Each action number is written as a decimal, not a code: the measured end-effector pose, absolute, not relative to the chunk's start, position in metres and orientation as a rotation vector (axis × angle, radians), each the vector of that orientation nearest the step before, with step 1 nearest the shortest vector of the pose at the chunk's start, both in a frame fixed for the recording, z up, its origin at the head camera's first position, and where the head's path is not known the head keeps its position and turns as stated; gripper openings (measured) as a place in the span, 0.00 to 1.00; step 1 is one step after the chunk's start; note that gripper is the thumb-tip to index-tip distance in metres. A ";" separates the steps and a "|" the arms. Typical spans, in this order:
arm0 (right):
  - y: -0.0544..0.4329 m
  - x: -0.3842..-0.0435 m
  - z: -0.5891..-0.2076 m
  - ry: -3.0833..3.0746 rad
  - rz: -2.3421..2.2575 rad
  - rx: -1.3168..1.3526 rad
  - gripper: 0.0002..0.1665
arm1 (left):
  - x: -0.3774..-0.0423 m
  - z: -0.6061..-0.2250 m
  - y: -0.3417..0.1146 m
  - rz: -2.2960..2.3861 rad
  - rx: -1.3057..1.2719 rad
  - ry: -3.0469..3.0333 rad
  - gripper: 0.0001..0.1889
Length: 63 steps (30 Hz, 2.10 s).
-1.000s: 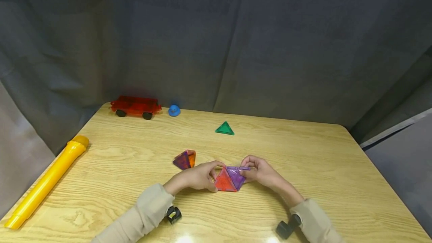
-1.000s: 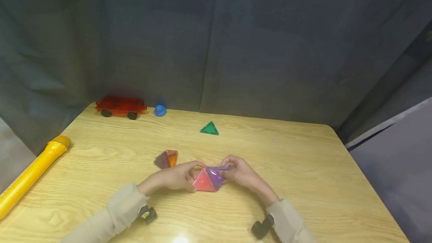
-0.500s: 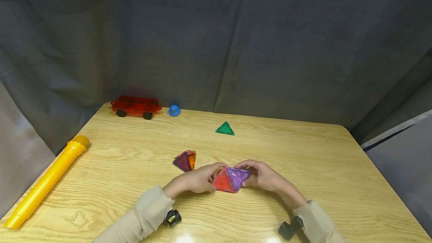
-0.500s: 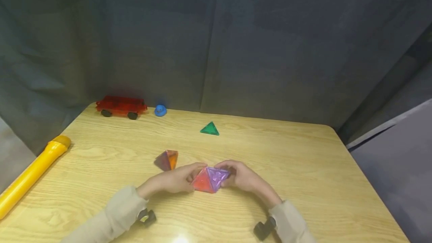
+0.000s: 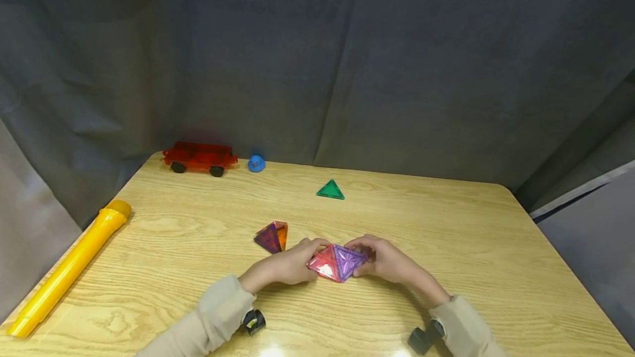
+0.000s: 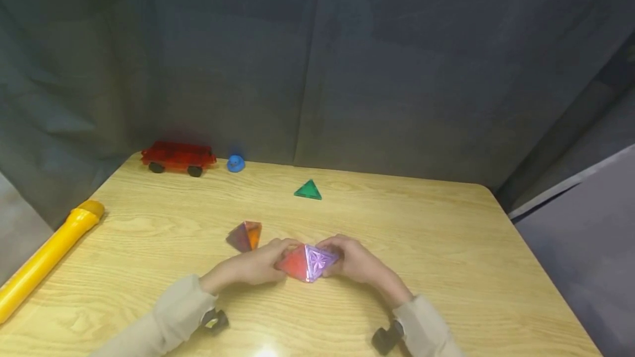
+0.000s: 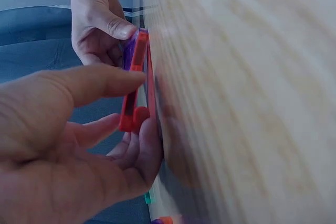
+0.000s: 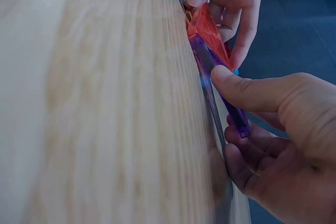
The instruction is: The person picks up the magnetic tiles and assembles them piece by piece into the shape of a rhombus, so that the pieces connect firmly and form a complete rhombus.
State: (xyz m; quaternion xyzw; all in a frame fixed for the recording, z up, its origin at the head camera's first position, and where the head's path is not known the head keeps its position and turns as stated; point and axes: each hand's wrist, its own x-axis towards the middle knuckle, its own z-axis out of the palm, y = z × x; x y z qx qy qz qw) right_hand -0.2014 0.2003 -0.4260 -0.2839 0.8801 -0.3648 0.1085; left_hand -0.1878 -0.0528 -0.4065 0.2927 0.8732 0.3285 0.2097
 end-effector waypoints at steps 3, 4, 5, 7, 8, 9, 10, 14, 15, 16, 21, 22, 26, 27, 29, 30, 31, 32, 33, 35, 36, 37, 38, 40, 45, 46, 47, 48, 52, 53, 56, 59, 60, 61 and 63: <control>0.198 -0.202 -0.425 2.571 -1.057 -0.826 0.30 | -0.189 -0.408 -0.052 0.938 0.788 2.434 0.33; 0.197 -0.202 -0.425 2.567 -1.051 -0.825 0.29 | -0.189 -0.409 -0.052 0.943 0.776 2.434 0.33; 0.197 -0.202 -0.425 2.568 -1.044 -0.822 0.29 | -0.190 -0.409 -0.052 0.947 0.764 2.435 0.32; 0.196 -0.202 -0.425 2.575 -1.025 -0.815 0.29 | -0.191 -0.410 -0.052 0.953 0.743 2.437 0.32; 0.195 -0.202 -0.425 2.581 -1.014 -0.813 0.28 | -0.191 -0.411 -0.052 0.955 0.734 2.437 0.32; 0.195 -0.202 -0.425 2.587 -1.003 -0.814 0.28 | -0.192 -0.411 -0.052 0.957 0.728 2.440 0.32; 0.195 -0.202 -0.426 2.596 -0.993 -0.818 0.27 | -0.192 -0.411 -0.052 0.958 0.723 2.442 0.31; 0.194 -0.202 -0.426 2.618 -0.967 -0.851 0.26 | -0.193 -0.409 -0.051 0.957 0.707 2.458 0.30; 0.193 -0.202 -0.426 2.620 -0.964 -0.862 0.26 | -0.193 -0.408 -0.051 0.960 0.704 2.460 0.30; 0.193 -0.202 -0.426 2.624 -0.960 -0.868 0.26 | -0.193 -0.407 -0.051 0.965 0.697 2.457 0.30; 0.190 -0.201 -0.425 2.614 -0.957 -0.846 0.26 | -0.193 -0.404 -0.051 0.988 0.671 2.447 0.29; 0.190 -0.201 -0.424 2.612 -0.955 -0.839 0.26 | -0.193 -0.403 -0.051 0.987 0.668 2.449 0.29; 0.186 -0.200 -0.425 2.605 -0.951 -0.853 0.28 | -0.193 -0.404 -0.051 0.976 0.676 2.464 0.30; 0.186 -0.200 -0.425 2.606 -0.946 -0.861 0.28 | -0.193 -0.404 -0.051 0.977 0.680 2.468 0.30; 0.184 -0.200 -0.426 2.605 -0.938 -0.882 0.29 | -0.194 -0.405 -0.050 0.986 0.693 2.473 0.30; 0.183 -0.200 -0.426 2.603 -0.932 -0.888 0.29 | -0.194 -0.406 -0.050 0.994 0.703 2.475 0.30; 0.183 -0.200 -0.426 2.602 -0.924 -0.898 0.29 | -0.194 -0.406 -0.050 1.004 0.712 2.473 0.30; 0.182 -0.200 -0.426 2.601 -0.916 -0.907 0.29 | -0.195 -0.407 -0.050 1.016 0.722 2.471 0.29; 0.181 -0.200 -0.426 2.598 -0.910 -0.913 0.29 | -0.195 -0.407 -0.050 1.025 0.731 2.469 0.29; 0.180 -0.199 -0.426 2.592 -0.899 -0.925 0.30 | -0.195 -0.407 -0.050 1.039 0.744 2.463 0.29; 0.180 -0.199 -0.426 2.591 -0.894 -0.931 0.30 | -0.195 -0.407 -0.050 1.044 0.747 2.460 0.29; 0.179 -0.199 -0.426 2.588 -0.891 -0.934 0.30 | -0.194 -0.407 -0.050 1.045 0.747 2.457 0.29; 0.179 -0.199 -0.425 2.586 -0.888 -0.936 0.30 | -0.194 -0.407 -0.050 1.042 0.743 2.457 0.29; 0.178 -0.199 -0.424 2.587 -0.885 -0.936 0.31 | -0.194 -0.406 -0.050 1.034 0.734 2.458 0.28; 0.178 -0.198 -0.422 2.584 -0.892 -0.937 0.31 | -0.192 -0.402 -0.050 1.013 0.722 2.473 0.28; 0.178 -0.198 -0.421 2.585 -0.900 -0.934 0.31 | -0.191 -0.402 -0.050 1.011 0.725 2.476 0.28; 0.178 -0.198 -0.421 2.588 -0.906 -0.925 0.31 | -0.191 -0.401 -0.050 1.009 0.728 2.479 0.28; 0.179 -0.199 -0.420 2.599 -0.911 -0.914 0.31 | -0.191 -0.401 -0.050 1.002 0.733 2.483 0.28; 0.181 -0.204 -0.419 2.676 -0.938 -0.863 0.32 | -0.190 -0.400 -0.051 0.987 0.754 2.492 0.28; 0.181 -0.206 -0.419 2.699 -0.942 -0.850 0.33 | -0.190 -0.400 -0.051 0.985 0.760 2.493 0.28; 0.182 -0.214 -0.418 2.753 -0.950 -0.819 0.36 | -0.190 -0.400 -0.051 0.983 0.772 2.498 0.28; 0.181 -0.223 -0.419 2.777 -0.932 -0.778 0.40 | -0.190 -0.400 -0.052 0.973 0.770 2.509 0.28; 0.180 -0.226 -0.420 2.777 -0.924 -0.761 0.42 | -0.190 -0.401 -0.052 0.967 0.765 2.514 0.28; 0.179 -0.230 -0.421 2.776 -0.914 -0.743 0.43 | -0.190 -0.401 -0.052 0.964 0.759 2.516 0.28; 0.178 -0.237 -0.422 2.764 -0.904 -0.708 0.45 | -0.189 -0.402 -0.052 0.959 0.749 2.519 0.28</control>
